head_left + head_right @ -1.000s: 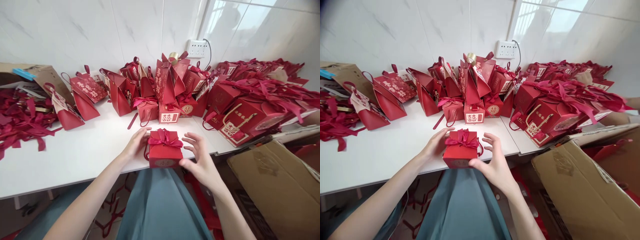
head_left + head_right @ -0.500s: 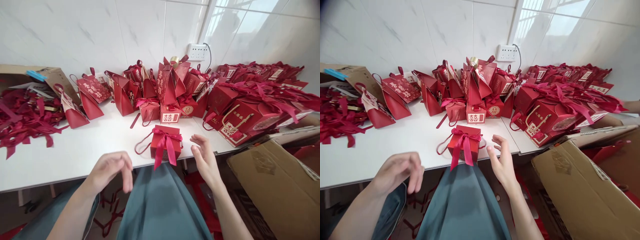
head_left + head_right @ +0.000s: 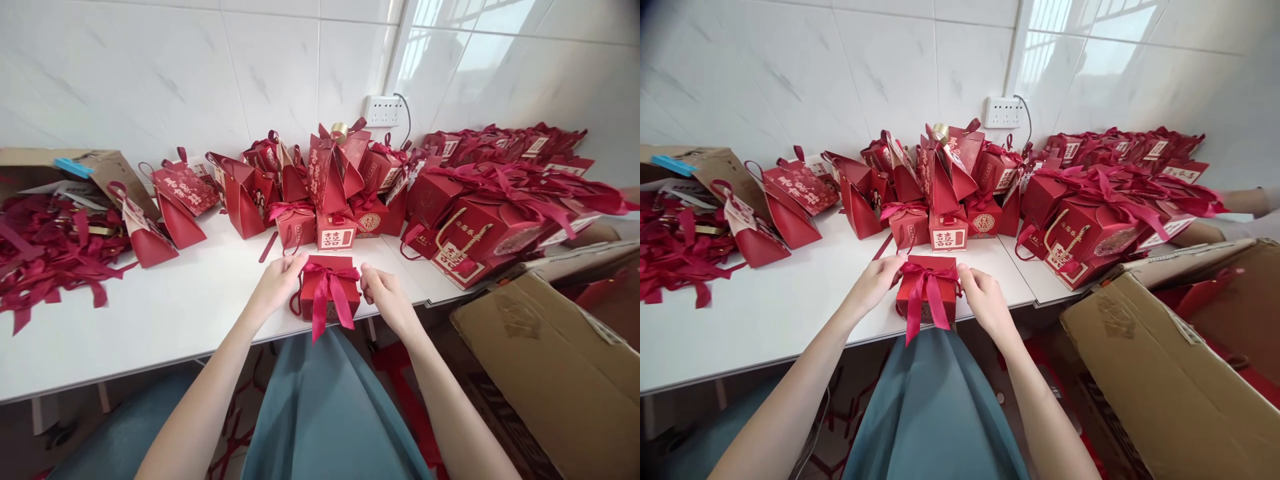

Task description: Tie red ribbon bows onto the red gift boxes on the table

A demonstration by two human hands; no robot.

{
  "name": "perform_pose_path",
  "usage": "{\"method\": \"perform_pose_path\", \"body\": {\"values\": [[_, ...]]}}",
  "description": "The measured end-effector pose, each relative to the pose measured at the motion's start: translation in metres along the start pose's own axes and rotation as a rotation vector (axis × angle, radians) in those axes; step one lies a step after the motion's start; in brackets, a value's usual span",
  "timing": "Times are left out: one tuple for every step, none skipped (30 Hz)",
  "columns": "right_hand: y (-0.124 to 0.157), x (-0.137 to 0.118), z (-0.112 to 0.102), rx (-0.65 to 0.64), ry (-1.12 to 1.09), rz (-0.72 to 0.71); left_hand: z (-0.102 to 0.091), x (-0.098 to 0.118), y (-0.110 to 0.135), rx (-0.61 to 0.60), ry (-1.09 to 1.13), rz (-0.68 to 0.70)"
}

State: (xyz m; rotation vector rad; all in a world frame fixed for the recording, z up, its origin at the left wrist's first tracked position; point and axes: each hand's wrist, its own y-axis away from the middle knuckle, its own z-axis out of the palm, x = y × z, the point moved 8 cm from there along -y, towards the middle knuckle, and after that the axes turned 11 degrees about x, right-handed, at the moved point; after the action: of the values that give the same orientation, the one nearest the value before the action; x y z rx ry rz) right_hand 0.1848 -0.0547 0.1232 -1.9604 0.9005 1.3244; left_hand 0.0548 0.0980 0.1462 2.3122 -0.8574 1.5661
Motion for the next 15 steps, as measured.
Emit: {"method": "perform_pose_path", "body": {"values": [[-0.003,-0.001,0.003,-0.02,-0.012,0.005,0.004,-0.001,-0.001,-0.028,0.032,-0.006],[-0.005,-0.003,0.006,-0.036,-0.028,0.004,0.007,-0.002,0.0,-0.042,0.068,-0.006],[-0.007,-0.005,0.008,-0.045,-0.051,-0.001,0.008,-0.002,0.001,-0.041,0.105,-0.001],[-0.007,-0.007,0.009,-0.048,-0.084,-0.008,0.008,-0.002,0.003,-0.033,0.138,0.007],[-0.008,-0.009,0.011,-0.052,-0.122,-0.015,0.008,-0.003,0.006,-0.019,0.17,0.014],[-0.008,-0.011,0.011,-0.056,-0.161,-0.022,0.008,-0.005,0.009,0.0,0.202,0.018],[-0.008,-0.012,0.013,-0.065,-0.201,-0.026,0.007,-0.007,0.012,0.025,0.235,0.014],[-0.008,-0.013,0.014,-0.079,-0.242,-0.026,0.007,-0.01,0.014,0.053,0.271,0.003],[-0.008,-0.012,0.016,-0.097,-0.287,-0.018,0.008,-0.014,0.016,0.079,0.308,-0.011],[-0.009,-0.01,0.019,-0.118,-0.338,-0.001,0.009,-0.018,0.018,0.107,0.343,-0.025],[-0.009,-0.008,0.021,-0.138,-0.393,0.025,0.01,-0.021,0.02,0.135,0.37,-0.035],[-0.01,-0.004,0.024,-0.156,-0.447,0.061,0.011,-0.024,0.022,0.161,0.389,-0.035],[-0.011,0.0,0.026,-0.169,-0.496,0.101,0.012,-0.025,0.024,0.184,0.398,-0.029],[-0.011,0.004,0.029,-0.178,-0.534,0.139,0.012,-0.025,0.026,0.208,0.396,-0.018],[-0.012,0.008,0.032,-0.185,-0.56,0.171,0.012,-0.024,0.028,0.232,0.383,-0.005]]}}
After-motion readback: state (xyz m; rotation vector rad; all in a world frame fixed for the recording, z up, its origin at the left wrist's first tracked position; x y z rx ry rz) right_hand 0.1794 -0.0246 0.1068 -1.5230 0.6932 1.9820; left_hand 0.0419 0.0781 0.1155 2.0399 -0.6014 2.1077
